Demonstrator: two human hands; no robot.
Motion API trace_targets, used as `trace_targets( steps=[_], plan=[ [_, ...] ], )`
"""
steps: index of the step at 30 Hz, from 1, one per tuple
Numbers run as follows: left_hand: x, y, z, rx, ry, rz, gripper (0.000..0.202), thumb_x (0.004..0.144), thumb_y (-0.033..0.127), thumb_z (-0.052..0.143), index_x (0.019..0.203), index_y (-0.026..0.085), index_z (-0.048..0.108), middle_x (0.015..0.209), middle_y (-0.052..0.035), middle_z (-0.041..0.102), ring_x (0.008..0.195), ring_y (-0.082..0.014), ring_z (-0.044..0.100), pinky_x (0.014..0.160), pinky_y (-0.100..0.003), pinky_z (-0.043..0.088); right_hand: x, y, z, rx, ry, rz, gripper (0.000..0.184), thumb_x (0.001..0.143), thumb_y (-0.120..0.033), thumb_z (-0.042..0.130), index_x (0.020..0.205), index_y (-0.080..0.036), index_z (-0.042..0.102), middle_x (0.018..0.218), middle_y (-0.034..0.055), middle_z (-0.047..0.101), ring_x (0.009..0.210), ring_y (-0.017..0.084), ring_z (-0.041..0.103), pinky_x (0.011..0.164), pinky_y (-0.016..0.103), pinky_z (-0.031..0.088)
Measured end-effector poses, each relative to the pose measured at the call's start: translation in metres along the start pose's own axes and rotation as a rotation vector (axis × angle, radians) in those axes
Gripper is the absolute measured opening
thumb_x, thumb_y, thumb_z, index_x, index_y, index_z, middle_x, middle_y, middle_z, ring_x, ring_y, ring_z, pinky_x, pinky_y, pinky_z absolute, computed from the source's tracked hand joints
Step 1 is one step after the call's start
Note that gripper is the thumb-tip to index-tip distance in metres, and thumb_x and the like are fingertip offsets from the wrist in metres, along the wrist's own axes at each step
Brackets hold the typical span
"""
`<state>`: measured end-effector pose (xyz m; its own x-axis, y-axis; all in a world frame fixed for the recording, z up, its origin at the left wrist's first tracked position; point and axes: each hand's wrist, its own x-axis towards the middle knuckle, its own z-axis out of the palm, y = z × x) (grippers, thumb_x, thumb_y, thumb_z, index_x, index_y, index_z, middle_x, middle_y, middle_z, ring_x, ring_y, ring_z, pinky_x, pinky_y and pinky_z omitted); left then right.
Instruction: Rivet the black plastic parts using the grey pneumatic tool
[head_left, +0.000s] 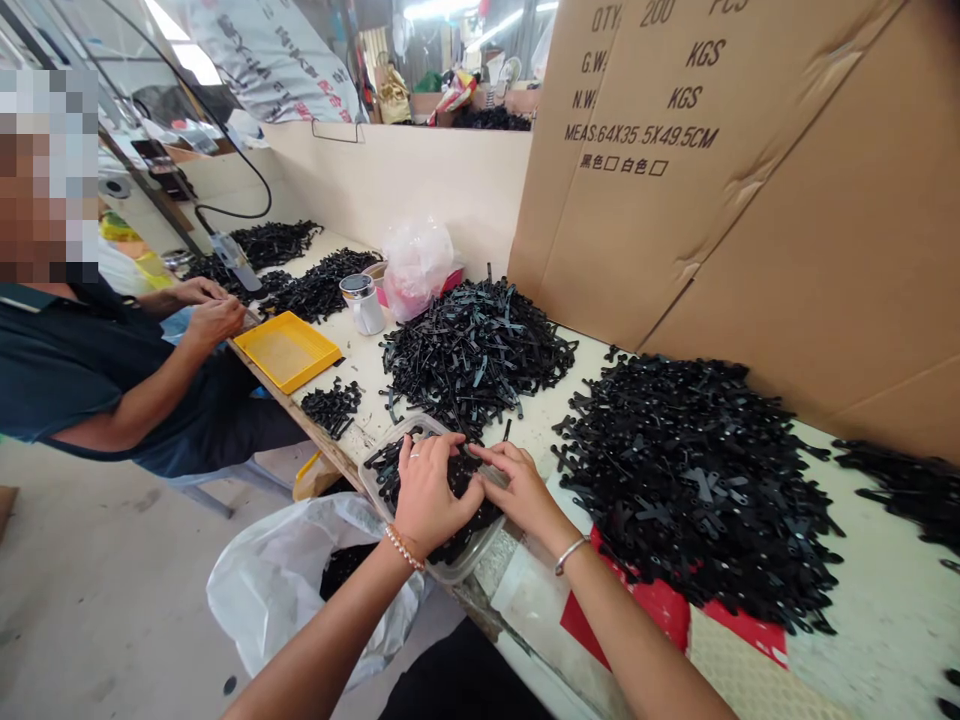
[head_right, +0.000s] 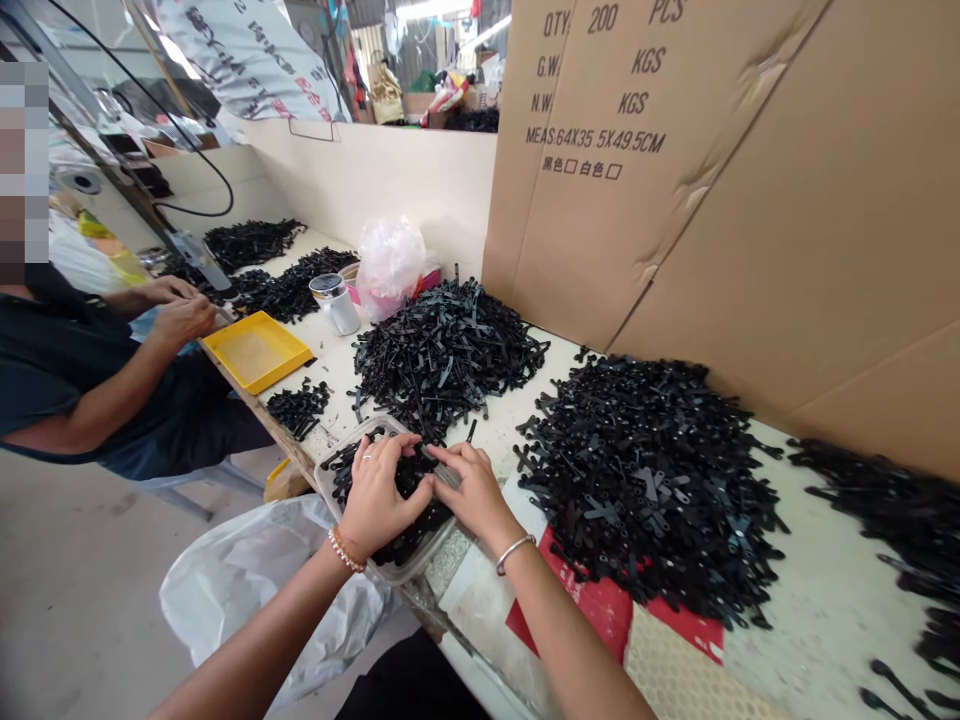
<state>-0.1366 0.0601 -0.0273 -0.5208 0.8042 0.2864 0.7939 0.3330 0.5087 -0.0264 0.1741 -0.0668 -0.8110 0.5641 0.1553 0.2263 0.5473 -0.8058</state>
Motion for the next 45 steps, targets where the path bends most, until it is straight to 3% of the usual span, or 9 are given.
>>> trace_targets(
  steps=[3, 8, 14, 17, 20, 24, 33, 41, 45],
  plan=[
    [0.001, 0.0, -0.001, -0.008, -0.025, -0.01, 0.036, 0.075, 0.032, 0.058, 0.11, 0.024, 0.054, 0.098, -0.0041, 0.065, 0.1, -0.0243, 0.059, 0.112, -0.05, 0.018, -0.004, 0.0, -0.006, 0.022, -0.029, -0.052, 0.038, 0.089, -0.024, 0.057, 0.127, -0.029, 0.057, 0.107, 0.0057, 0.057, 0.105, 0.022, 0.052, 0.097, 0.039, 0.043],
    [0.001, -0.001, 0.002, 0.023, -0.021, 0.009, 0.033, 0.079, 0.036, 0.059, 0.11, 0.024, 0.055, 0.102, -0.0045, 0.065, 0.103, -0.0238, 0.058, 0.113, -0.051, 0.016, -0.01, -0.005, -0.015, -0.105, -0.019, -0.113, 0.03, 0.091, -0.022, 0.053, 0.117, -0.031, 0.064, 0.108, 0.0067, 0.055, 0.106, 0.023, 0.051, 0.096, 0.041, 0.043],
    [0.0, -0.002, 0.002, 0.052, -0.043, 0.043, 0.03, 0.084, 0.042, 0.056, 0.107, 0.024, 0.059, 0.107, -0.0059, 0.065, 0.108, -0.0246, 0.057, 0.113, -0.05, 0.017, -0.009, -0.016, -0.02, -0.299, -0.032, -0.187, 0.041, 0.088, -0.015, 0.05, 0.125, -0.031, 0.058, 0.125, 0.0084, 0.048, 0.113, 0.026, 0.048, 0.098, 0.045, 0.044],
    [0.0, -0.003, 0.001, 0.057, -0.03, 0.045, 0.029, 0.082, 0.038, 0.058, 0.107, 0.024, 0.058, 0.108, -0.0053, 0.066, 0.108, -0.0244, 0.057, 0.114, -0.051, 0.015, -0.003, -0.014, -0.019, -0.299, -0.087, -0.209, 0.042, 0.087, -0.012, 0.05, 0.124, -0.031, 0.059, 0.122, 0.0081, 0.05, 0.114, 0.025, 0.048, 0.098, 0.045, 0.044],
    [0.0, -0.004, 0.0, 0.052, -0.025, 0.027, 0.023, 0.082, 0.036, 0.058, 0.101, 0.024, 0.06, 0.104, -0.0044, 0.068, 0.105, -0.0242, 0.059, 0.113, -0.051, 0.015, 0.003, -0.007, -0.015, -0.197, -0.095, -0.211, 0.036, 0.088, -0.014, 0.051, 0.118, -0.028, 0.063, 0.118, 0.0076, 0.053, 0.113, 0.024, 0.049, 0.099, 0.043, 0.044],
    [0.002, -0.002, -0.002, 0.018, -0.031, 0.004, 0.019, 0.08, 0.033, 0.059, 0.097, 0.024, 0.06, 0.096, -0.0031, 0.068, 0.098, -0.0228, 0.061, 0.113, -0.051, 0.017, 0.007, 0.0, -0.011, -0.047, 0.017, -0.162, 0.03, 0.087, -0.017, 0.055, 0.115, -0.025, 0.061, 0.114, 0.0074, 0.054, 0.112, 0.022, 0.051, 0.1, 0.04, 0.043],
    [0.001, -0.003, -0.003, -0.019, 0.001, -0.006, 0.018, 0.077, 0.028, 0.058, 0.095, 0.025, 0.058, 0.09, -0.001, 0.067, 0.092, -0.0214, 0.062, 0.113, -0.049, 0.017, 0.001, -0.019, -0.013, -0.314, -0.048, -0.155, 0.019, 0.084, -0.019, 0.061, 0.101, -0.022, 0.068, 0.113, 0.0084, 0.058, 0.106, 0.025, 0.052, 0.092, 0.041, 0.047],
    [0.002, -0.001, -0.004, -0.021, 0.004, -0.014, 0.016, 0.077, 0.027, 0.057, 0.093, 0.024, 0.058, 0.088, -0.0009, 0.066, 0.092, -0.0214, 0.061, 0.112, -0.048, 0.019, 0.015, -0.03, -0.013, -0.41, -0.151, -0.136, 0.008, 0.082, -0.018, 0.063, 0.082, -0.019, 0.071, 0.103, 0.0078, 0.064, 0.102, 0.026, 0.053, 0.089, 0.04, 0.047],
    [0.002, -0.002, -0.003, -0.037, -0.007, -0.022, 0.017, 0.077, 0.027, 0.057, 0.093, 0.025, 0.058, 0.086, -0.0005, 0.067, 0.091, -0.0217, 0.062, 0.112, -0.049, 0.02, 0.012, -0.029, -0.01, -0.328, -0.047, -0.075, 0.007, 0.08, -0.016, 0.063, 0.08, -0.02, 0.068, 0.103, 0.0074, 0.064, 0.1, 0.025, 0.055, 0.087, 0.039, 0.047]
  ],
)
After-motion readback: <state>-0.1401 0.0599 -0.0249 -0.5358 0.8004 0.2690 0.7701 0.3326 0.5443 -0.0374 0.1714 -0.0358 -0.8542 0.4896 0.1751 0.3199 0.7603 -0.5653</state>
